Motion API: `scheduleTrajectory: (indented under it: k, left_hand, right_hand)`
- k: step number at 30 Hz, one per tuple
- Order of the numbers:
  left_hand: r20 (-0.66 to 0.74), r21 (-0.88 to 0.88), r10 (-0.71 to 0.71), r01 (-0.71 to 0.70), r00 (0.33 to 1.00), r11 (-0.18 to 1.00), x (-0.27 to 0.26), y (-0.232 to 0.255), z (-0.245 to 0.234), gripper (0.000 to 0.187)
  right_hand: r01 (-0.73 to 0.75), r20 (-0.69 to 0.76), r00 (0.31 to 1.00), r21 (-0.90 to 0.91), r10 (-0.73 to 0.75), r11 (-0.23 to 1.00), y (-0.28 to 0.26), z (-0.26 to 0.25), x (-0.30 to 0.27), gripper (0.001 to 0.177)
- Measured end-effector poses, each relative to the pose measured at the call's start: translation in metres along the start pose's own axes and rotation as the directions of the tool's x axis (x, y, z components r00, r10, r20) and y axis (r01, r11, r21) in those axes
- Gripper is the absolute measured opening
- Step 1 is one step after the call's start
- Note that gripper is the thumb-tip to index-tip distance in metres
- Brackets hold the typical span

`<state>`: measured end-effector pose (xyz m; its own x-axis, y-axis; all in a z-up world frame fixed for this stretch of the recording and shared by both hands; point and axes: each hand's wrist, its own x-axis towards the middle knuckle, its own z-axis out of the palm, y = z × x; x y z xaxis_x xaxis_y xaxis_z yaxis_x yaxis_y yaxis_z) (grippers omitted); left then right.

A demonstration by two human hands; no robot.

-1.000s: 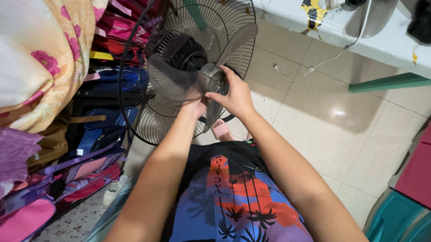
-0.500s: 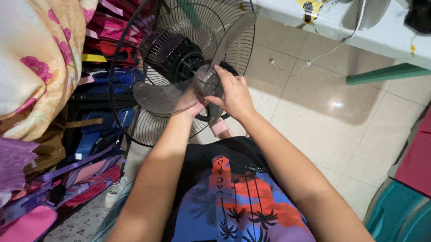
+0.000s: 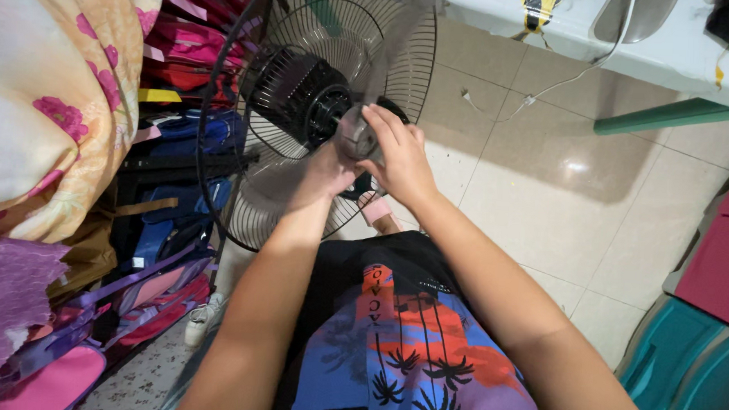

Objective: The person removes the front grille and fan blades from a standing electric fan, then wipes the grille with a cloth. The person reattaches the fan blades and secures them with the central nut, then reinstalls the front grille.

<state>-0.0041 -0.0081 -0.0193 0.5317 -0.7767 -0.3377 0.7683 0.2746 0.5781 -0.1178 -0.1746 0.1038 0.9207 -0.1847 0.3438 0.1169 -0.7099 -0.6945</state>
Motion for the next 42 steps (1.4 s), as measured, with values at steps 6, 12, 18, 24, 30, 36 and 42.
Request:
scheduleTrajectory:
  k: [6,12,18,24,30,36,42]
  left_hand:
    - [-0.118,-0.102,-0.099,0.087,0.988,0.991,-0.006,0.009,0.004,0.038]
    - [-0.11,-0.101,-0.085,0.074,0.99,0.992,-0.014,0.014,0.009,0.039]
    - [-0.069,-0.114,-0.117,0.108,0.991,0.988,-0.017,0.016,0.001,0.039]
    - [-0.237,-0.122,-0.143,0.116,0.961,0.986,-0.018,0.018,-0.002,0.033]
    - [-0.351,-0.169,-0.345,0.304,0.87,0.938,-0.014,0.043,0.007,0.027]
    - [-0.521,-0.047,-0.354,0.388,0.777,0.92,-0.02,0.056,0.008,0.032]
    - [-0.533,-0.085,-0.405,0.429,0.743,0.899,-0.024,0.061,0.005,0.033]
  right_hand:
    - [-0.044,0.016,0.999,0.103,0.043,0.994,0.006,-0.003,0.008,0.095]
    - [-0.072,-0.002,0.997,0.144,0.073,0.987,0.002,0.006,0.005,0.097]
    - [-0.098,-0.012,0.995,0.197,0.102,0.975,0.001,0.015,0.002,0.102]
    - [-0.194,-0.038,0.978,0.22,0.207,0.956,-0.004,0.018,0.004,0.095]
    - [-0.309,-0.033,0.946,0.214,0.323,0.927,-0.015,0.015,0.01,0.088]
    - [-0.395,-0.035,0.911,0.218,0.411,0.893,-0.027,0.013,0.016,0.082]
    - [-0.395,-0.012,0.908,0.317,0.42,0.863,-0.022,0.02,0.016,0.08]
